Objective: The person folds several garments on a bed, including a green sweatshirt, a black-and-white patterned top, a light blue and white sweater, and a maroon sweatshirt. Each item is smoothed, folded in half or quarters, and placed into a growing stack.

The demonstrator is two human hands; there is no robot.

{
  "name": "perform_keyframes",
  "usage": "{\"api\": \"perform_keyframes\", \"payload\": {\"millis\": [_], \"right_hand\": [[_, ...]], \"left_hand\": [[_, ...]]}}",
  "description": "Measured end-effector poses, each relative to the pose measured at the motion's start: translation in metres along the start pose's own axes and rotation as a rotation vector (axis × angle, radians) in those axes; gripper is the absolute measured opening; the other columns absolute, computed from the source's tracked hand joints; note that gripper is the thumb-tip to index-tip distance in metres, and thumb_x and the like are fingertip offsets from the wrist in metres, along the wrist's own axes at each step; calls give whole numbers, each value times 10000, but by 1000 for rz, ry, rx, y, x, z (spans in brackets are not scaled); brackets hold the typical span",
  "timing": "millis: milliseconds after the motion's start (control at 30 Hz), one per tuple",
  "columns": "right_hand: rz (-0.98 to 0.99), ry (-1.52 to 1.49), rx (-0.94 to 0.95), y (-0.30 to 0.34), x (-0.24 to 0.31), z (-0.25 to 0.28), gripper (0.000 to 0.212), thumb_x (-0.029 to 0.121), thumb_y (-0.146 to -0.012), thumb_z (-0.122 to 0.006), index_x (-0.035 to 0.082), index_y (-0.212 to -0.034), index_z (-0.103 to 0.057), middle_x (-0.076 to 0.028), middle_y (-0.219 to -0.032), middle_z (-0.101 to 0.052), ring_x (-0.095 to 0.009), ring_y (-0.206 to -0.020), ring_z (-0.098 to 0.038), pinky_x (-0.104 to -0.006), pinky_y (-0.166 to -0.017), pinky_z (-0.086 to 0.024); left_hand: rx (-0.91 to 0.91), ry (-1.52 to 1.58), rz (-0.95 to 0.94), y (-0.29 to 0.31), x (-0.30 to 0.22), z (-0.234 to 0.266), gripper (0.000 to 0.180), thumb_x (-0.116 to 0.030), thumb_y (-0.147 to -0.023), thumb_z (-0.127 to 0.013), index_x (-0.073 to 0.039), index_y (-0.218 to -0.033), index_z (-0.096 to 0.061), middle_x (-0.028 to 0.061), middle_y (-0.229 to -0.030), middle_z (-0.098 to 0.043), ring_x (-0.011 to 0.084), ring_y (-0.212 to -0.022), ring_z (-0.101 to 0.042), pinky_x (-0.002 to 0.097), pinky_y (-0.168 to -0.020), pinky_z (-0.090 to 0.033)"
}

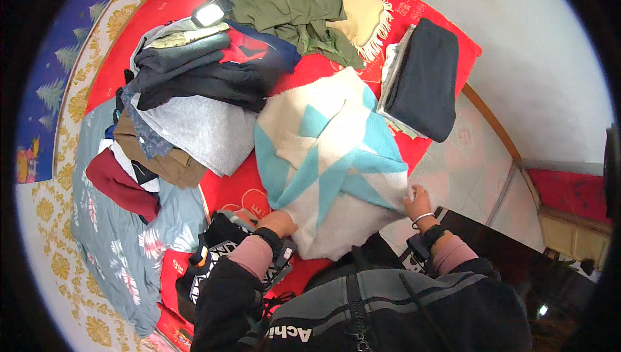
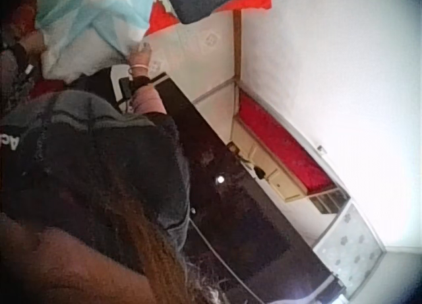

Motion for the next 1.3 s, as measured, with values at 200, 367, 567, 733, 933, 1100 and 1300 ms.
{"api": "perform_keyframes", "payload": {"millis": [200,367,567,733,933,1100,1300], "right_hand": [[812,98,-98,26,172,-28,511,178,-715,-647,74,-1199,-524,-162,-1274,-477,-350,-1214,-421,-469,-1018,-327],[973,202,-68,17,253,-68,567,270,-766,-620,156,-1303,-478,-113,-1430,-332,-351,-1344,-247,-520,-1081,-199],[791,343,99,-36,254,-92,590,423,-875,-502,273,-1419,-328,-67,-1506,-214,-315,-1397,-129,-506,-1123,-72],[760,396,163,-44,247,-102,598,473,-891,-461,304,-1437,-283,-46,-1530,-159,-301,-1410,-92,-501,-1130,-47],[748,412,204,-48,244,-107,609,498,-881,-467,322,-1434,-282,-45,-1530,-159,-300,-1410,-92,-496,-1132,-40],[766,366,159,-47,246,-102,612,477,-865,-502,321,-1424,-307,-43,-1520,-184,-296,-1403,-116,-496,-1126,-61],[829,286,54,-44,247,-97,633,455,-821,-564,314,-1400,-354,-53,-1493,-249,-308,-1379,-176,-514,-1107,-110]], "left_hand": [[-457,15,-215,7,-51,43,298,-319,-772,-603,-103,-969,-658,209,-938,-636,327,-934,-618,466,-839,-482],[-96,210,-192,-54,-31,33,384,-243,-790,-606,-132,-1154,-556,176,-1128,-556,366,-1061,-539,471,-839,-466],[-1110,601,-119,-52,55,189,476,-290,-892,-533,85,-1185,-506,249,-1138,-576,374,-1038,-565,419,-873,-451],[-933,830,74,-102,87,208,566,-357,-897,-545,107,-1215,-483,259,-1102,-600,328,-1037,-588,389,-888,-447],[-398,1279,-51,-131,58,193,383,-251,-830,-631,53,-1058,-588,187,-981,-638,303,-871,-611,372,-757,-468],[-1205,451,39,-44,75,257,286,-96,-736,-612,-4,-1006,-594,137,-945,-618,293,-916,-583,385,-793,-448],[-1353,-190,-310,-25,-26,212,536,-213,-783,-599,-145,-1298,-467,122,-1317,-474,324,-1225,-422,465,-1032,-306]]}}
Point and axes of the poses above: each hand's wrist, its own y-axis away from the middle knuckle, its own z-axis out of the back of the hand, x = y × z, the point moved 10 cm from there along -y, towards the middle knuckle
